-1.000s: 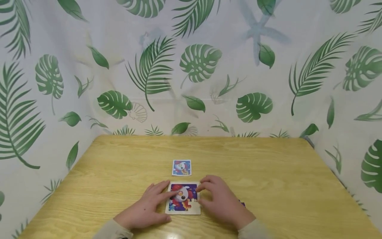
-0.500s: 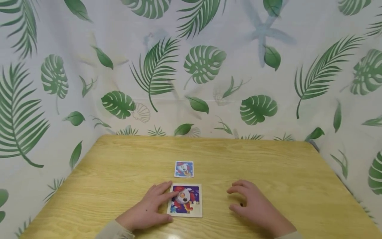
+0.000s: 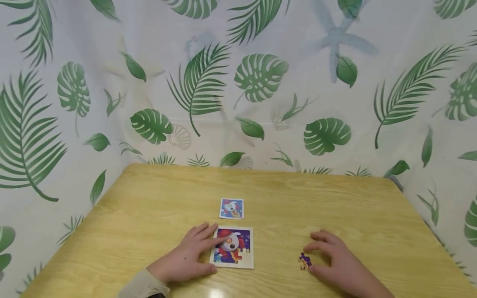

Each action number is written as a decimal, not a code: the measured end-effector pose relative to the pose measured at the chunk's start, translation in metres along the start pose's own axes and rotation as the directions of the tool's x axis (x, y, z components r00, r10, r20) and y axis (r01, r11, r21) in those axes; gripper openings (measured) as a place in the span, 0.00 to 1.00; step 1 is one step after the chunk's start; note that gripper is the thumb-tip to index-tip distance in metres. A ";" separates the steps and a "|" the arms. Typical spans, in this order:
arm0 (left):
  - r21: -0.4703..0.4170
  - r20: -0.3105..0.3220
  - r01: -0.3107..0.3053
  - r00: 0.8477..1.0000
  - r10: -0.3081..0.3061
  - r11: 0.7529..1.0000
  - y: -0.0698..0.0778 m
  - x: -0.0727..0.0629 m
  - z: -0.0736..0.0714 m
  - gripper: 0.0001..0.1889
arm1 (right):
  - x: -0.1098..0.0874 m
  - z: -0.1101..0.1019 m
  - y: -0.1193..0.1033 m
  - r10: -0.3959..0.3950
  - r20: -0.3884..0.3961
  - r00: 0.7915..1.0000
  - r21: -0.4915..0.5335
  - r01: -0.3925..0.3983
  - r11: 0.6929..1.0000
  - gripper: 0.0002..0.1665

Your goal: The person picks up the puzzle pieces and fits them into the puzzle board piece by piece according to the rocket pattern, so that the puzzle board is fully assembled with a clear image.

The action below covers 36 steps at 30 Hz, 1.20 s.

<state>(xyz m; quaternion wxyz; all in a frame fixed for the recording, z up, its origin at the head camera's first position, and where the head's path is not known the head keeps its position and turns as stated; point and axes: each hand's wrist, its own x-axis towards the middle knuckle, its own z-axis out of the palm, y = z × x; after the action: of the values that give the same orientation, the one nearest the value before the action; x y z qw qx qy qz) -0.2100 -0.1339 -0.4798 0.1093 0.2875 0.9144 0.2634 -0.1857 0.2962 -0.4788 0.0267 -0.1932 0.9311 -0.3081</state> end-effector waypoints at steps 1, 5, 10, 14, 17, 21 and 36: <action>0.003 -0.002 -0.003 1.000 0.003 1.000 0.001 0.002 -0.001 0.39 | 0.000 -0.001 0.001 -0.006 -0.007 1.000 0.002 0.006 1.000 0.17; 0.019 -0.003 -0.006 1.000 0.006 1.000 0.001 0.004 -0.001 0.38 | -0.002 -0.002 0.005 -0.035 -0.010 0.999 0.012 0.036 0.999 0.15; 0.012 -0.006 0.012 1.000 -0.012 1.000 -0.005 0.000 0.001 0.38 | 0.002 0.005 0.009 -0.080 -0.014 0.997 -0.033 0.080 0.996 0.13; 0.011 -0.011 0.008 1.000 -0.008 1.000 -0.007 -0.001 0.000 0.38 | 0.006 0.007 0.008 -0.080 -0.021 0.997 -0.030 0.079 0.996 0.12; 0.008 0.000 0.001 1.000 -0.001 1.000 -0.006 0.000 0.000 0.38 | 0.006 0.007 0.008 -0.067 -0.034 0.997 -0.051 0.065 0.997 0.12; -0.010 0.004 0.004 1.000 -0.004 1.000 -0.003 0.004 0.000 0.37 | 0.004 0.007 0.008 -0.089 -0.091 0.992 -0.091 0.081 0.993 0.14; -0.023 -0.002 0.025 1.000 -0.025 0.999 0.001 0.005 0.001 0.36 | 0.026 0.034 -0.039 -0.083 -0.051 0.995 -0.002 0.083 0.997 0.11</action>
<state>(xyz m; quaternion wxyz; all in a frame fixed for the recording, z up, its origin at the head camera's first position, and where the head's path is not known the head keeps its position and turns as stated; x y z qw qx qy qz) -0.2132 -0.1296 -0.4800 0.1149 0.2747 0.9149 0.2726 -0.1900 0.2381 -0.4818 -0.0100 -0.2238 0.9227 -0.3139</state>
